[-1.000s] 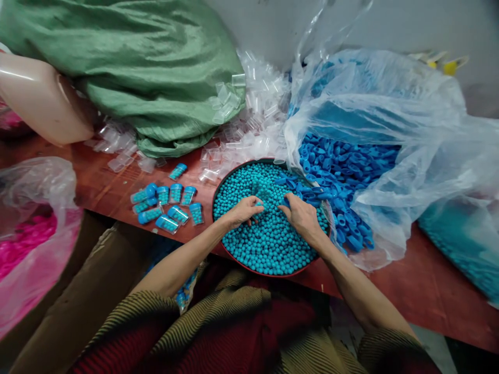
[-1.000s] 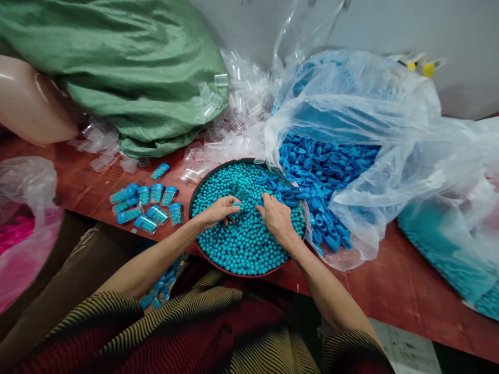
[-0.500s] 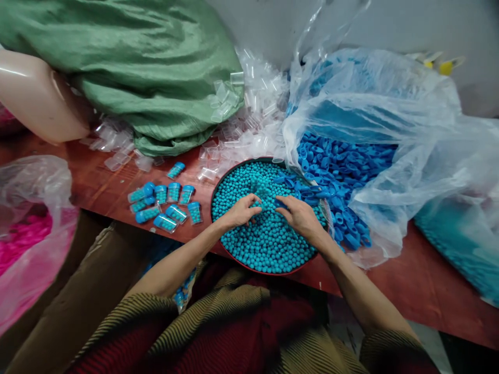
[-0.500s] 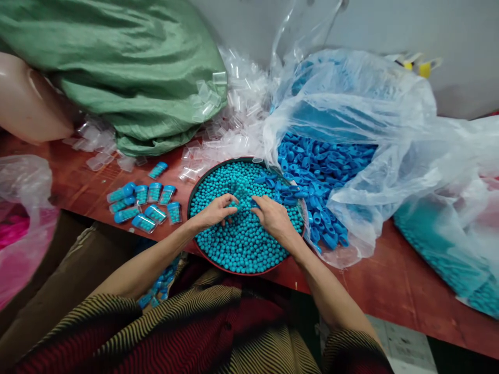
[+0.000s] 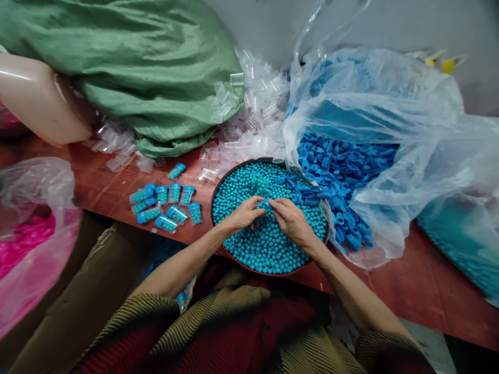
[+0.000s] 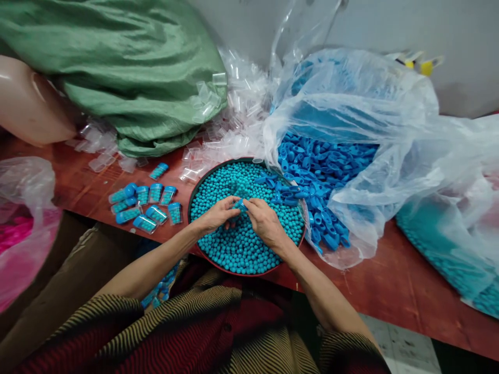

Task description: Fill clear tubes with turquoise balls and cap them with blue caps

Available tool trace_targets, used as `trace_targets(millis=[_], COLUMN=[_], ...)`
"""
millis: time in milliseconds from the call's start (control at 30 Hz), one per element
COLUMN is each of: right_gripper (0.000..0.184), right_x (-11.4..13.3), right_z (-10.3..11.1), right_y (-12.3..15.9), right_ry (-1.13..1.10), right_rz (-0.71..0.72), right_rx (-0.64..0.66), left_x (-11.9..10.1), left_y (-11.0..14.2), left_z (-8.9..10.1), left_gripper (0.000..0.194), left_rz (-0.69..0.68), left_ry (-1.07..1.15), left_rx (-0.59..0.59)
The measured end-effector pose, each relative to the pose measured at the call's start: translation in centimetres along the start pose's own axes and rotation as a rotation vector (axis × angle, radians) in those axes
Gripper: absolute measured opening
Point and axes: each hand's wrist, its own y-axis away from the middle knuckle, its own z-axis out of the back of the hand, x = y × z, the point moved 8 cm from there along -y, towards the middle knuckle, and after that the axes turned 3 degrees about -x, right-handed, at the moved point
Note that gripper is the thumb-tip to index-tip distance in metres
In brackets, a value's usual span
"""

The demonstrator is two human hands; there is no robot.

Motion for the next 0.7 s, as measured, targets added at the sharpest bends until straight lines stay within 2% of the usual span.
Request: trace_targets(millis=[133,267,400,500,567,633,700], right_gripper=[0.028,0.026,0.027,0.027,0.024,0.025,0.034], right_x=[0.1,0.1,0.5,0.8,0.3,-1.0,-2.9], right_z=[0.5,0.8,0.2,0.1,0.1,0.1,0.0], right_y=[0.4,1.0,1.3,1.2,1.2,1.2,1.4], right_ry=[-0.167,-0.189,-0.165,-0.227,-0.289,-0.358,-0.457], right_rz=[-0.029,-0.087,-0.098,-0.054,-0.073,-0.182,-0.350], right_rx=[-0.114,-0.244,-0.212,-0.164,-0.120,-0.113,-0.119], left_x=[0.1,-0.2,-0.4,-0.5,-0.5,-0.5,-0.5], left_y=[0.5,0.8,1.2,1.5,1.7,1.8,1.8], left_z=[-1.1,-1.0,-0.9,-0.9,-0.7,-0.5,-0.4], left_gripper=[0.042,0.052,0.044,0.035,0.035,0.036,0.038], left_rz=[0.019,-0.012,-0.045,-0.067,-0.069,-0.068,-0.063], left_ry=[0.127,0.145,0.137,0.151,0.138,0.088,0.037], left_rx=[0.106,0.025,-0.066,-0.109,-0.116,-0.092,-0.036])
